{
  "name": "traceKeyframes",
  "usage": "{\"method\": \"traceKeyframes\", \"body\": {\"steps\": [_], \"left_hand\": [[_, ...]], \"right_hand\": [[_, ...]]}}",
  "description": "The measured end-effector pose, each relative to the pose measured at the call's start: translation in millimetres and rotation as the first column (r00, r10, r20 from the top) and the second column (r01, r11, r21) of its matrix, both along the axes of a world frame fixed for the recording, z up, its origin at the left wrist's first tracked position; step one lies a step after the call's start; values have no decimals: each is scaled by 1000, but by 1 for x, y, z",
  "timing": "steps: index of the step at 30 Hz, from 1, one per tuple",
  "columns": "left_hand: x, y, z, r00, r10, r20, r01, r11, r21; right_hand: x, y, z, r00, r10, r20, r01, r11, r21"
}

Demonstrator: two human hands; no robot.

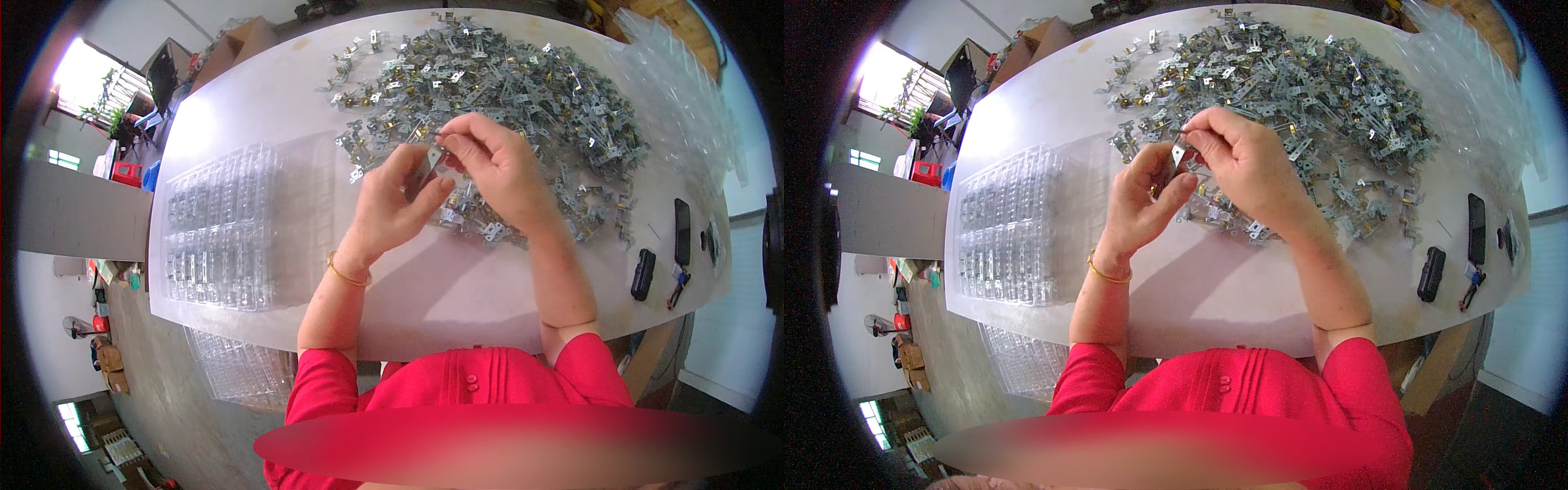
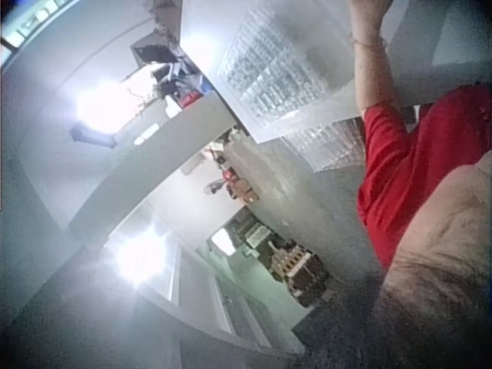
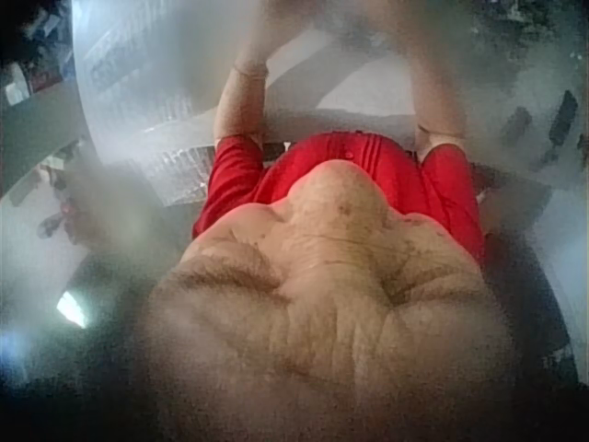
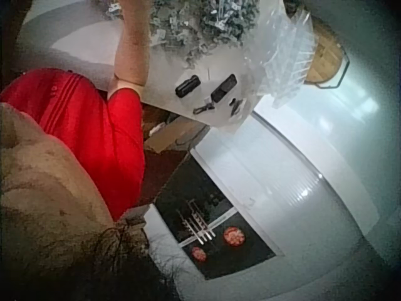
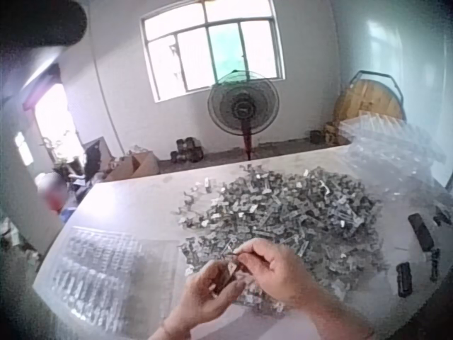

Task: Assembling small metal hardware components with pins and placing the finished pieces into a plastic blister tray.

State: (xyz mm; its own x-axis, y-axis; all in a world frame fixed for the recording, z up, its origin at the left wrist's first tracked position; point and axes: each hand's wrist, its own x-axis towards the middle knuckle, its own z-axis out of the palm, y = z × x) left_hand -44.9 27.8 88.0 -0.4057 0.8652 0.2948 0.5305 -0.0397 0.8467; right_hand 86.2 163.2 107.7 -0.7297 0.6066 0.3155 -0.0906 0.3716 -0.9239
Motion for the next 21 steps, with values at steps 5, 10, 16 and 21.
{"method": "traceKeyframes", "body": {"steps": [5,10,16,21], "left_hand": [[-9,-1,1,749,-293,594,247,956,160],[-12,-2,0,658,-390,644,343,917,205],[-16,4,-3,679,-356,642,198,931,307],[-18,4,-7,704,-294,647,126,947,294]], "right_hand": [[0,3,5,999,-36,-33,35,999,-20],[-1,4,5,997,-35,-69,34,999,-19],[6,-7,19,971,-176,-162,224,905,360],[7,-15,20,993,-119,24,100,914,394]]}}
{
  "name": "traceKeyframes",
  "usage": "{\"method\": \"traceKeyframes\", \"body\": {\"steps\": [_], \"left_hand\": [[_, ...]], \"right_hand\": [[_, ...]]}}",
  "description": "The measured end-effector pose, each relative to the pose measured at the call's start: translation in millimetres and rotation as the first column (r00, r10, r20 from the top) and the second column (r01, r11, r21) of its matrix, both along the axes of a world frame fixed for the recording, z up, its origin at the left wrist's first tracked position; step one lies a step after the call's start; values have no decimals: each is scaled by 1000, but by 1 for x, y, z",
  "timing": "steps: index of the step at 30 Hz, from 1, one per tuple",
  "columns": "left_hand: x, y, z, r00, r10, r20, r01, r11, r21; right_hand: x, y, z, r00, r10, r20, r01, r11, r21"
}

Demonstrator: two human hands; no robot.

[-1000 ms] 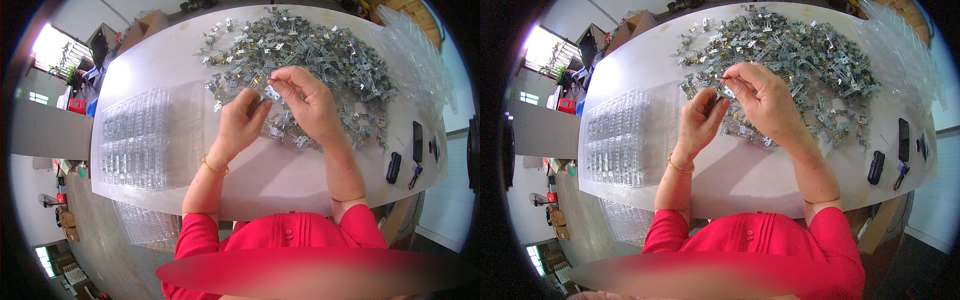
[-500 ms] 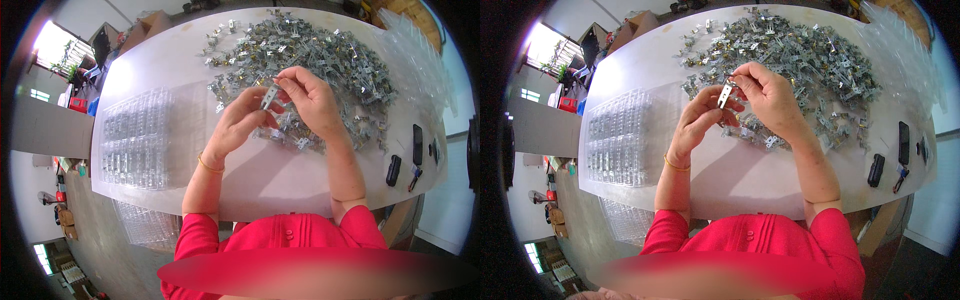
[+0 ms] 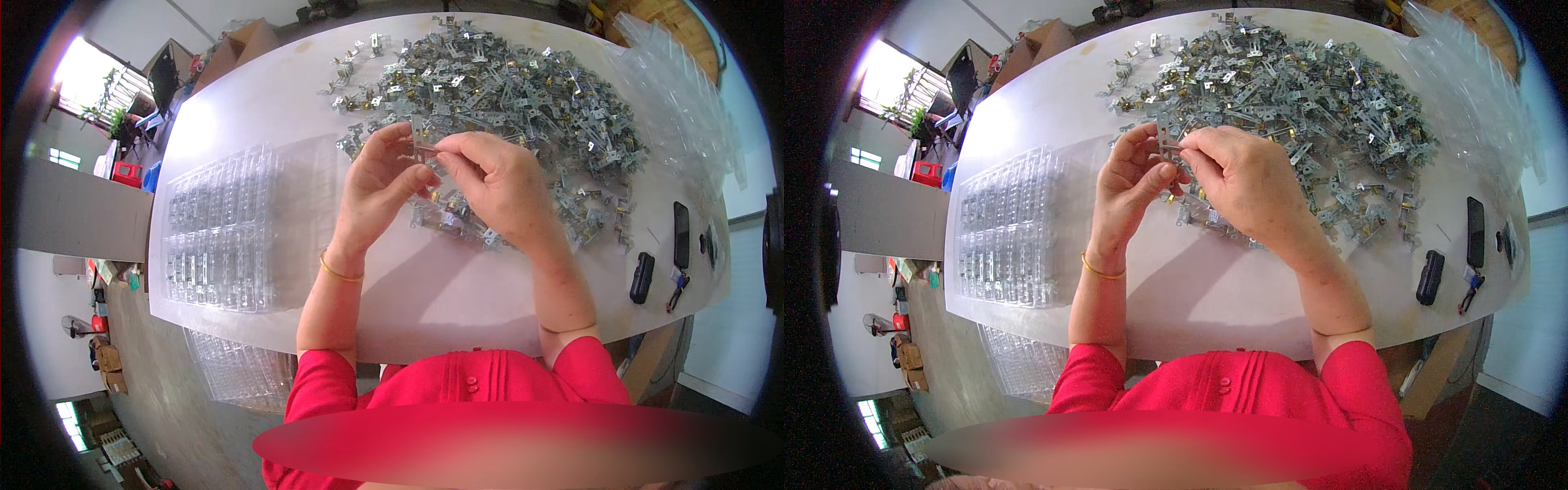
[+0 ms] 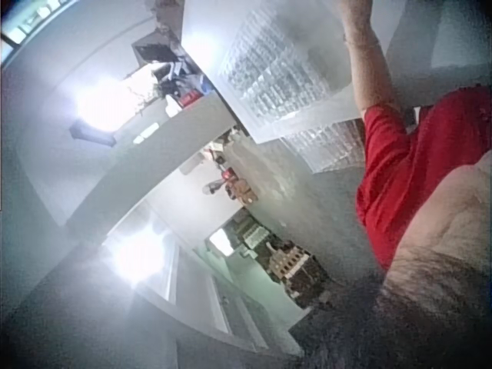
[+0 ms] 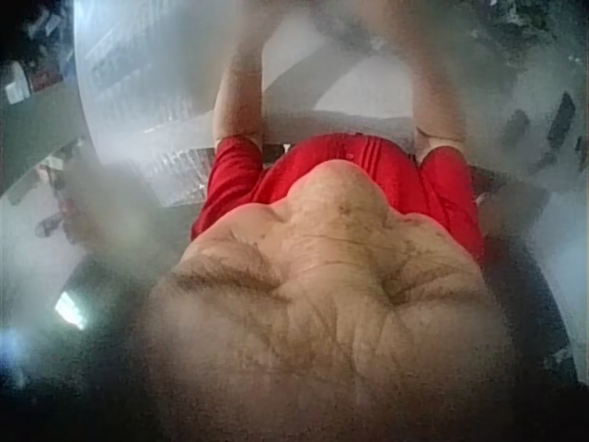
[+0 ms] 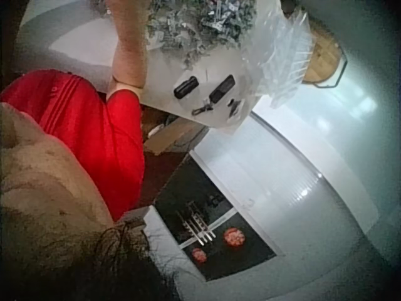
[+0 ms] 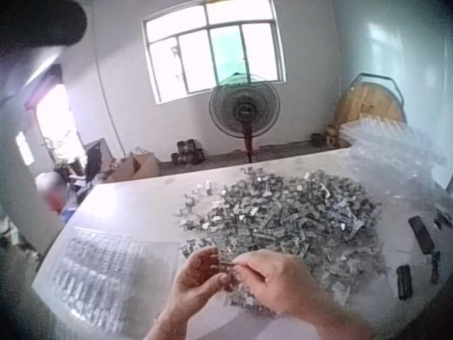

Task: Assembling small metal hardware components with pins and placing the finished pieces into a plastic blister tray.

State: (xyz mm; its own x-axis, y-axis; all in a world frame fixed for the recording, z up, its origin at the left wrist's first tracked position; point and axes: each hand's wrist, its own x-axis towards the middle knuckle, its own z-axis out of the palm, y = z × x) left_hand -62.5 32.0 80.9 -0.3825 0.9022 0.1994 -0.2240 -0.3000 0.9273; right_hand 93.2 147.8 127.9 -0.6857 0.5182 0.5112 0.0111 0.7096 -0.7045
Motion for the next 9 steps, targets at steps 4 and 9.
{"method": "traceKeyframes", "body": {"steps": [4,9], "left_hand": [[1,1,1,997,30,-73,-30,999,12],[2,-1,0,924,94,-372,-114,993,-33]], "right_hand": [[1,1,-2,1000,-19,9,19,998,65],[2,-1,-4,992,-60,108,39,980,193]]}}
